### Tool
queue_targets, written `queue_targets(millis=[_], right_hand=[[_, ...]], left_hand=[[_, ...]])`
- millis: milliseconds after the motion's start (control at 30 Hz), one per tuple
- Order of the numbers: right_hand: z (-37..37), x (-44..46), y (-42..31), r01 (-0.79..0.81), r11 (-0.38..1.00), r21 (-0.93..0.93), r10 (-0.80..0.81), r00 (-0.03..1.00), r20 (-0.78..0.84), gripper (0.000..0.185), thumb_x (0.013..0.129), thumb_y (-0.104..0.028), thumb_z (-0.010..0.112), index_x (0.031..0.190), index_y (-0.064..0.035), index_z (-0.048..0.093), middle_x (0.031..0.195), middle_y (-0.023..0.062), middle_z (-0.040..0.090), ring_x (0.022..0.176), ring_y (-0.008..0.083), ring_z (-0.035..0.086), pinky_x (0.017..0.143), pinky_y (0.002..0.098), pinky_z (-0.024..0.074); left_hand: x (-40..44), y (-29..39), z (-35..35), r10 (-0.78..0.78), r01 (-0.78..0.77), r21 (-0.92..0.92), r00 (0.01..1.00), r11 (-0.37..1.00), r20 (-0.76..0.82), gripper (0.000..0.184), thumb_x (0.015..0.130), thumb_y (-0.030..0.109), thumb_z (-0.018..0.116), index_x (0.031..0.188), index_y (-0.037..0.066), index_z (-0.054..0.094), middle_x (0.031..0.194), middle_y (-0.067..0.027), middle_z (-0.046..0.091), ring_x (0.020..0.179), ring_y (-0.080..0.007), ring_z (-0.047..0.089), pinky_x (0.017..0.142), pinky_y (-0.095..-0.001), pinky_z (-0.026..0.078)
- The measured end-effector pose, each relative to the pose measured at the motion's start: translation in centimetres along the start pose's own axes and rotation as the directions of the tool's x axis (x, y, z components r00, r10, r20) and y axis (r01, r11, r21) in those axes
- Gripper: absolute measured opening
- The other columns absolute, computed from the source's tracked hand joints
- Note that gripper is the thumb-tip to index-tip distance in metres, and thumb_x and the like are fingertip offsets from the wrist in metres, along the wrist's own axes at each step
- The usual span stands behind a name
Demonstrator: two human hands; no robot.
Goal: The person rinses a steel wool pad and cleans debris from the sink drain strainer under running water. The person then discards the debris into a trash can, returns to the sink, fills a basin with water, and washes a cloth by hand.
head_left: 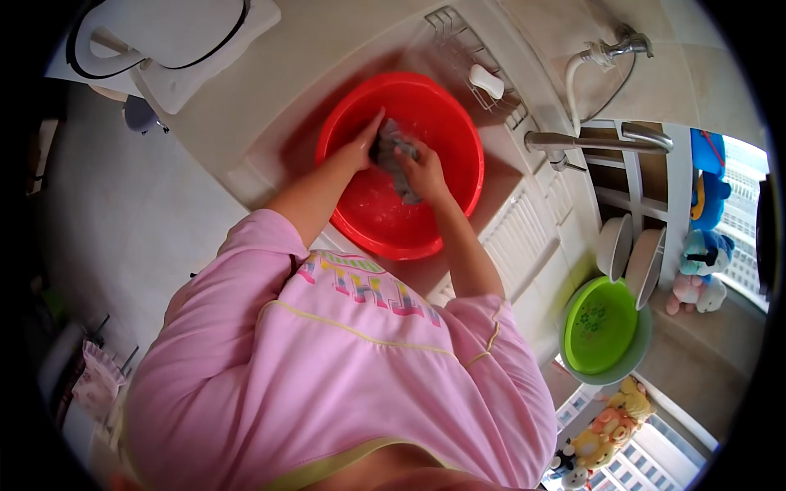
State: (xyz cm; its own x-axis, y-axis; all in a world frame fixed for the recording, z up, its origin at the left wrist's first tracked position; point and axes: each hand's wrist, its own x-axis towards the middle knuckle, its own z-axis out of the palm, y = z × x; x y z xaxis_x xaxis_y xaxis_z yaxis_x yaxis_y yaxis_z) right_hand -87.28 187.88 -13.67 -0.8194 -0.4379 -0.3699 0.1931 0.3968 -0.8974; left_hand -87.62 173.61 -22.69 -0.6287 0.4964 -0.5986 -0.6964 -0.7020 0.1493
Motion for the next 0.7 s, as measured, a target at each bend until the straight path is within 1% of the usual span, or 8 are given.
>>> queue_targets(millis=[167, 267, 300, 333, 400, 567, 633, 700], right_hand=[[3.0, -4.2, -4.0, 0.364, 0.761, -0.536, -0.335, 0.929, 0.156, 0.021, 0.078, -0.022, 0.054, 0.091, -0.0045, 0.057, 0.073, 0.0186, 0.059, 0.067, 0.0335, 0.059, 0.062, 0.0411, 0.0466], [2.8, -1.0, -0.6, 0.068, 0.718, -0.693, -0.188, 0.977, -0.099, 0.022, 0.078, -0.025, 0.052, 0.085, -0.0054, 0.057, 0.075, 0.0199, 0.059, 0.071, 0.0387, 0.056, 0.064, 0.0458, 0.0451], [1.9, 0.3, 0.8, -0.026, 0.726, -0.688, -0.153, 0.968, -0.198, 0.024, 0.080, -0.028, 0.050, 0.082, -0.0055, 0.057, 0.077, 0.0204, 0.059, 0.073, 0.0373, 0.057, 0.065, 0.0449, 0.0454], [1.1, 1.4, 1.3, -0.140, 0.720, -0.679, -0.112, 0.943, -0.314, 0.027, 0.081, -0.031, 0.048, 0.081, -0.0055, 0.058, 0.077, 0.0195, 0.060, 0.075, 0.0362, 0.057, 0.066, 0.0446, 0.0453], [-2.0, 4.0, 4.0, -0.269, 0.700, -0.662, -0.022, 0.918, -0.395, 0.032, 0.082, -0.035, 0.046, 0.083, -0.0066, 0.060, 0.078, 0.0185, 0.060, 0.075, 0.0350, 0.058, 0.067, 0.0446, 0.0452], [-7.2, 6.7, 13.4, -0.211, 0.978, -0.004, 0.203, 0.946, -0.253, 0.073, 0.078, -0.047, 0.051, 0.127, 0.0015, 0.027, 0.119, 0.0233, 0.044, 0.109, 0.0353, 0.044, 0.092, 0.0385, 0.0355], [-6.2, 5.4, 14.0, -0.048, 0.885, -0.463, -0.016, 0.991, -0.133, 0.071, 0.078, -0.045, 0.052, 0.127, 0.0012, 0.028, 0.126, 0.0237, 0.036, 0.115, 0.0339, 0.038, 0.092, 0.0393, 0.0350], [-4.1, 3.8, 14.4, 0.091, 0.559, -0.824, -0.096, 0.994, 0.045, 0.071, 0.077, -0.043, 0.053, 0.128, -0.0013, 0.028, 0.132, 0.0224, 0.028, 0.119, 0.0338, 0.033, 0.093, 0.0429, 0.0337]], left_hand=[[-3.7, -1.6, 5.6, 0.191, -0.185, 0.122, 0.981, 0.975, -0.032, 0.057, 0.081, 0.059, 0.034, 0.107, 0.010, 0.048, 0.110, -0.0096, 0.050, 0.099, -0.0220, 0.048, 0.089, -0.0347, 0.039], [2.6, -3.4, 0.6, 0.161, -0.178, 0.068, 0.964, 0.982, 0.211, 0.046, 0.083, 0.050, 0.038, 0.100, 0.010, 0.052, 0.102, -0.0084, 0.055, 0.092, -0.0194, 0.052, 0.085, -0.0330, 0.041], [3.7, -3.7, -0.7, 0.155, -0.174, 0.043, 0.945, 0.984, 0.287, 0.042, 0.084, 0.048, 0.039, 0.097, 0.010, 0.053, 0.099, -0.0080, 0.057, 0.090, -0.0185, 0.053, 0.084, -0.0324, 0.041], [1.9, -2.6, -0.4, -0.048, 0.079, -0.066, 0.925, 0.995, 0.377, 0.031, 0.086, 0.037, 0.040, 0.085, 0.011, 0.056, 0.089, -0.0062, 0.059, 0.079, -0.0181, 0.056, 0.075, -0.0330, 0.046], [1.7, -2.5, 1.2, -0.089, 0.085, -0.116, 0.995, 0.990, -0.035, 0.029, 0.085, 0.036, 0.043, 0.082, 0.011, 0.058, 0.083, -0.0076, 0.061, 0.075, -0.0195, 0.058, 0.071, -0.0338, 0.048], [1.2, -0.5, 1.0, 0.352, -0.323, 0.139, 0.875, 0.936, -0.334, 0.031, 0.083, 0.034, 0.047, 0.096, 0.007, 0.056, 0.094, -0.0101, 0.059, 0.086, -0.0218, 0.057, 0.079, -0.0312, 0.045], [1.6, -0.1, -0.8, 0.592, -0.386, 0.508, 0.729, 0.770, -0.344, 0.038, 0.081, 0.033, 0.050, 0.108, 0.007, 0.050, 0.104, -0.0129, 0.055, 0.095, -0.0248, 0.052, 0.084, -0.0331, 0.041], [2.2, -0.3, -1.5, 0.836, -0.239, 0.924, 0.533, 0.297, -0.131, 0.053, 0.078, 0.033, 0.054, 0.123, 0.009, 0.040, 0.118, -0.0164, 0.046, 0.108, -0.0292, 0.044, 0.090, -0.0387, 0.037]])
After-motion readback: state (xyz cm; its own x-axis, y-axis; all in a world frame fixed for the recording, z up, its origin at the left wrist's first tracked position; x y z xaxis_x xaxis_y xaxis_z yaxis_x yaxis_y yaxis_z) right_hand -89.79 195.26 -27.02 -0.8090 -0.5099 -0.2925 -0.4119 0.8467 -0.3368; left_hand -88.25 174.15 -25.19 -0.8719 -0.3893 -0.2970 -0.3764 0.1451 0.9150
